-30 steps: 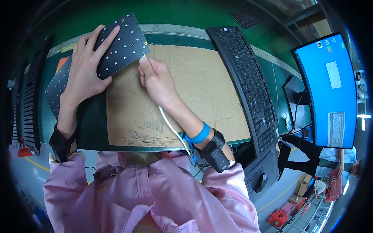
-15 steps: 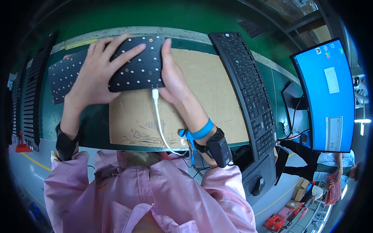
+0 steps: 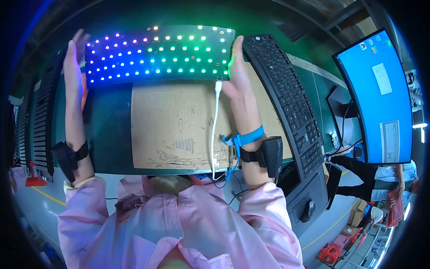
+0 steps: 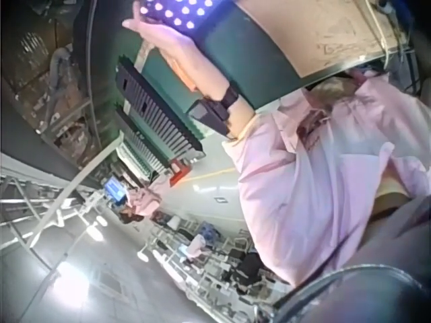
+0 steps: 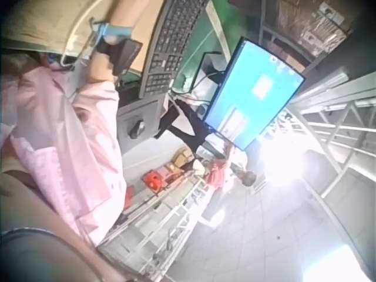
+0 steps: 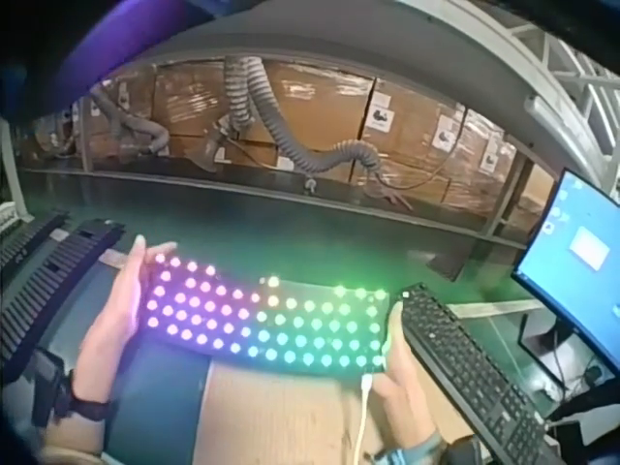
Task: The person tests the LED backlight functionality of keyboard panels by connecting them to a power source with a connector cable.
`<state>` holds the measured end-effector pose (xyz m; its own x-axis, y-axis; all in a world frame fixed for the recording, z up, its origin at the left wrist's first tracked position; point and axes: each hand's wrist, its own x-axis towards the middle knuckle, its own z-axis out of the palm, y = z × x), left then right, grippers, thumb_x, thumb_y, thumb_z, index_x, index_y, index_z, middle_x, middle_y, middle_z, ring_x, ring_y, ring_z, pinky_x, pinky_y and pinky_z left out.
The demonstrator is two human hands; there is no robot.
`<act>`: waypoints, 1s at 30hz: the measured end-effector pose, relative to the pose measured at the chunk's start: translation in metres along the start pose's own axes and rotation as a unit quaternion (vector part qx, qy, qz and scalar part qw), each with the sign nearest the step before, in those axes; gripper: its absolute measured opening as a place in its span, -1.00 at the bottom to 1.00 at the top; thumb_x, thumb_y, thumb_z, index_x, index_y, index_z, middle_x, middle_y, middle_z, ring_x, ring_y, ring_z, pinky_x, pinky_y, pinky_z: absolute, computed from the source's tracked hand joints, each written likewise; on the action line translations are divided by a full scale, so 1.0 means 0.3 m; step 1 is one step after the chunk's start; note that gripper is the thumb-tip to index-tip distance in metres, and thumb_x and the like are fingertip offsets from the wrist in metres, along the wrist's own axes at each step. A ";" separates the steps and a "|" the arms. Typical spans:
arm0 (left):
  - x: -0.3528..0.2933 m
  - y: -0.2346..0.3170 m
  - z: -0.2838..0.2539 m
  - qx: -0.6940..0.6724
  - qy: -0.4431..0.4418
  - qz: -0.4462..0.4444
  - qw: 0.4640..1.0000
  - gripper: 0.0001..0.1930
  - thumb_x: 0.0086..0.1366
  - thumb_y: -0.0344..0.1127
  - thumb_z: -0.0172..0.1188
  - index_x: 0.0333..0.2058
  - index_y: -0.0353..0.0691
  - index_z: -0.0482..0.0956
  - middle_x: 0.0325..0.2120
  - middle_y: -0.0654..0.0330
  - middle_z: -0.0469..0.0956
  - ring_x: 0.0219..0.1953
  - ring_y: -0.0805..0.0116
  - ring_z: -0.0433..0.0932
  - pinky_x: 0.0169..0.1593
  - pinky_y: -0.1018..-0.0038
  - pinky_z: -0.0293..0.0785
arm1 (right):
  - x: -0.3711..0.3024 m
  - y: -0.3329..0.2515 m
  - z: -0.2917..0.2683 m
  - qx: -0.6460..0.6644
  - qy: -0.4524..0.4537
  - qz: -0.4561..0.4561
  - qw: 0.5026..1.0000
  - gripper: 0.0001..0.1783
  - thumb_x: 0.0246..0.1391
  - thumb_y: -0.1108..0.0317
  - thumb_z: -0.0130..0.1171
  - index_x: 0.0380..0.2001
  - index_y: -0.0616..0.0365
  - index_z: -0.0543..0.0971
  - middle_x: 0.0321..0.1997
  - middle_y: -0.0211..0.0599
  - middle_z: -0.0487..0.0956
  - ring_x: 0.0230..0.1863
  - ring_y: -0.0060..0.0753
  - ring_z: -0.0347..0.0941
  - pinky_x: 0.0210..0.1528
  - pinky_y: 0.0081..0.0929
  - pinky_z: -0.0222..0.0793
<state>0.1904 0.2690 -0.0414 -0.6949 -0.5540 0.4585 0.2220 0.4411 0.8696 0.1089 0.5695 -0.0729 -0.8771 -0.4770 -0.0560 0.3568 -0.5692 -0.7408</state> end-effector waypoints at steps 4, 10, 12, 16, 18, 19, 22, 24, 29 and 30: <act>-0.022 -0.033 0.025 -0.233 -0.162 -0.214 0.935 -0.45 0.23 0.12 -0.41 -0.06 -0.12 0.36 -0.12 0.11 0.37 -0.05 0.35 0.34 0.05 0.46 0.21 | 0.014 -0.023 -0.056 0.076 -0.093 0.005 0.993 -0.46 0.04 -0.12 -0.21 -0.12 0.09 0.36 -0.16 -0.33 0.42 -0.19 -0.44 0.36 -0.18 -0.42 0.34; -0.048 -0.002 0.041 -0.216 -0.157 -0.178 0.947 -0.44 0.24 0.09 -0.45 -0.09 -0.15 0.38 -0.17 0.15 0.41 -0.12 0.40 0.39 -0.02 0.50 0.30 | 0.013 -0.027 -0.062 0.090 -0.066 -0.005 0.994 -0.46 0.05 -0.13 -0.23 -0.16 0.09 0.38 -0.17 -0.34 0.43 -0.18 -0.44 0.37 -0.16 -0.44 0.35; -0.049 0.004 0.040 -0.216 -0.159 -0.178 0.947 -0.43 0.25 0.09 -0.48 -0.03 -0.19 0.31 -0.15 0.16 0.40 -0.11 0.41 0.40 -0.03 0.49 0.33 | 0.015 -0.026 -0.060 0.092 -0.059 -0.006 0.994 -0.47 0.05 -0.12 -0.24 -0.16 0.08 0.38 -0.17 -0.34 0.43 -0.18 -0.44 0.37 -0.16 -0.44 0.35; -0.053 0.000 0.040 -0.213 -0.173 -0.169 0.947 -0.42 0.24 0.11 -0.48 -0.04 -0.18 0.31 -0.16 0.16 0.40 -0.11 0.40 0.40 -0.02 0.48 0.33 | 0.017 -0.027 -0.061 0.087 -0.068 -0.012 0.994 -0.49 0.06 -0.10 -0.24 -0.16 0.08 0.39 -0.16 -0.35 0.43 -0.17 -0.45 0.37 -0.16 -0.46 0.35; -0.051 -0.005 0.040 -0.203 -0.167 -0.166 0.951 -0.42 0.24 0.12 -0.47 -0.04 -0.17 0.31 -0.15 0.16 0.40 -0.11 0.40 0.40 -0.03 0.48 0.33 | 0.016 -0.028 -0.059 0.059 -0.035 -0.020 0.997 -0.50 0.07 -0.10 -0.24 -0.17 0.07 0.39 -0.17 -0.36 0.43 -0.17 -0.46 0.37 -0.16 -0.47 0.35; -0.049 -0.007 0.040 -0.197 -0.166 -0.159 0.953 -0.41 0.24 0.12 -0.47 -0.04 -0.17 0.31 -0.15 0.16 0.40 -0.11 0.40 0.40 -0.03 0.49 0.34 | 0.016 -0.027 -0.058 0.068 -0.046 -0.017 0.996 -0.50 0.07 -0.10 -0.24 -0.17 0.07 0.39 -0.17 -0.36 0.43 -0.17 -0.46 0.37 -0.16 -0.47 0.35; -0.047 -0.016 0.045 -0.187 -0.156 -0.150 0.958 -0.42 0.22 0.14 -0.45 -0.06 -0.14 0.34 -0.17 0.16 0.40 -0.13 0.39 0.41 -0.04 0.50 0.33 | 0.012 -0.025 -0.053 0.047 -0.008 -0.032 0.998 -0.49 0.07 -0.09 -0.24 -0.16 0.09 0.39 -0.16 -0.37 0.43 -0.18 -0.47 0.37 -0.15 -0.49 0.34; -0.049 -0.019 0.047 -0.178 -0.133 -0.150 0.963 -0.44 0.21 0.15 -0.40 -0.09 -0.10 0.39 -0.20 0.14 0.41 -0.16 0.38 0.41 -0.04 0.50 0.31 | 0.010 -0.025 -0.052 0.056 -0.010 -0.027 0.998 -0.49 0.07 -0.09 -0.24 -0.15 0.09 0.39 -0.16 -0.37 0.43 -0.18 -0.47 0.37 -0.14 -0.49 0.33; -0.053 -0.016 0.044 -0.176 -0.139 -0.163 0.961 -0.44 0.21 0.15 -0.40 -0.10 -0.11 0.40 -0.21 0.15 0.42 -0.16 0.39 0.42 -0.04 0.52 0.31 | 0.015 -0.028 -0.056 0.108 -0.054 -0.011 0.993 -0.52 0.08 -0.05 -0.21 -0.15 0.11 0.38 -0.17 -0.31 0.43 -0.20 -0.39 0.38 -0.17 -0.41 0.34; -0.052 -0.016 0.044 -0.178 -0.139 -0.162 0.961 -0.44 0.21 0.14 -0.40 -0.10 -0.11 0.40 -0.21 0.15 0.42 -0.16 0.40 0.42 -0.04 0.52 0.31 | 0.016 -0.029 -0.056 0.117 -0.052 -0.011 0.992 -0.53 0.08 -0.03 -0.20 -0.16 0.11 0.38 -0.18 -0.28 0.44 -0.21 -0.35 0.39 -0.19 -0.37 0.35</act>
<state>0.1911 0.2849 -0.0552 -0.9122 -0.3888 0.1296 0.1488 -0.0195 0.9887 0.0962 0.5835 -0.0781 -0.8515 -0.5231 0.0370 0.4143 -0.7143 -0.5640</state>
